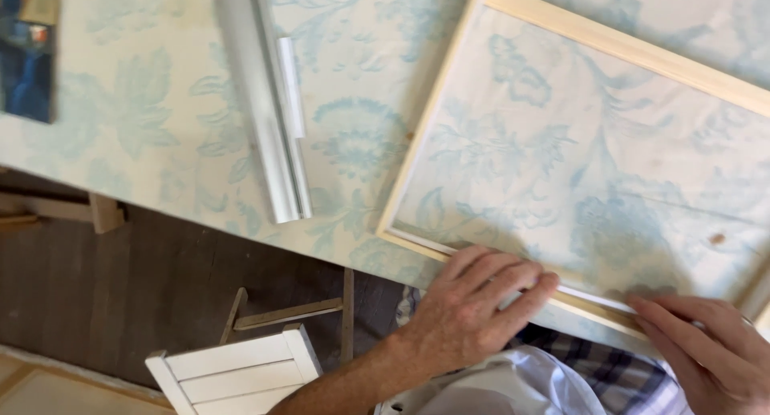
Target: Measuring, cutting, and fitting wooden strips into a frame to create a border, then placing artwork inside.
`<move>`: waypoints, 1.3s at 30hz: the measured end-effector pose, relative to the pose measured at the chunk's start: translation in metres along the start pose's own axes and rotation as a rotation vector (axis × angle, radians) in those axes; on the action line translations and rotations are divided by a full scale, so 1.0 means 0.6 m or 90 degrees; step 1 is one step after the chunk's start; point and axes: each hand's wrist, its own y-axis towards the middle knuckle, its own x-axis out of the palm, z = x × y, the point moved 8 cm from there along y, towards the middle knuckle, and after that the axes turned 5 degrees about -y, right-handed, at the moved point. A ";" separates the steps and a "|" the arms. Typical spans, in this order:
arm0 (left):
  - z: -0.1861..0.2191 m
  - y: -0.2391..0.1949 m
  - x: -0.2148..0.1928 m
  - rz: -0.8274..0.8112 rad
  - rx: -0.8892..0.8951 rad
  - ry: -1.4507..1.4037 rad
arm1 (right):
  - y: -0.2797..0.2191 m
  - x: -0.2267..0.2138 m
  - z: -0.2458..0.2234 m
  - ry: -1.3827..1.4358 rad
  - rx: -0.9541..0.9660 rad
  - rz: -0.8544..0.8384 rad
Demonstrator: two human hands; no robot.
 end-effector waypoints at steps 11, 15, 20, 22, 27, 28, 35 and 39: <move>-0.007 0.006 0.029 -0.102 -0.102 0.018 | -0.020 -0.040 0.003 -0.050 -0.067 -0.062; -0.012 -0.004 0.032 -0.094 -0.105 0.065 | -0.047 -0.081 0.026 -0.050 -0.045 -0.024; 0.007 0.021 0.025 -0.110 -0.098 0.096 | -0.083 -0.086 0.057 -0.048 -0.013 0.012; 0.030 0.047 0.036 -0.119 -0.101 0.103 | -0.094 -0.084 0.064 -0.031 -0.017 0.028; 0.136 0.092 0.179 -0.153 0.027 -0.053 | -0.099 -0.084 0.068 0.000 -0.047 0.040; 0.142 0.091 0.192 -0.154 0.032 -0.049 | -0.101 -0.081 0.071 0.000 -0.048 0.045; 0.151 0.110 0.226 -0.224 -0.014 -0.070 | -0.099 -0.098 0.074 0.062 -0.048 0.087; 0.156 0.110 0.229 -0.237 0.008 -0.047 | -0.114 -0.100 0.095 0.029 -0.097 0.088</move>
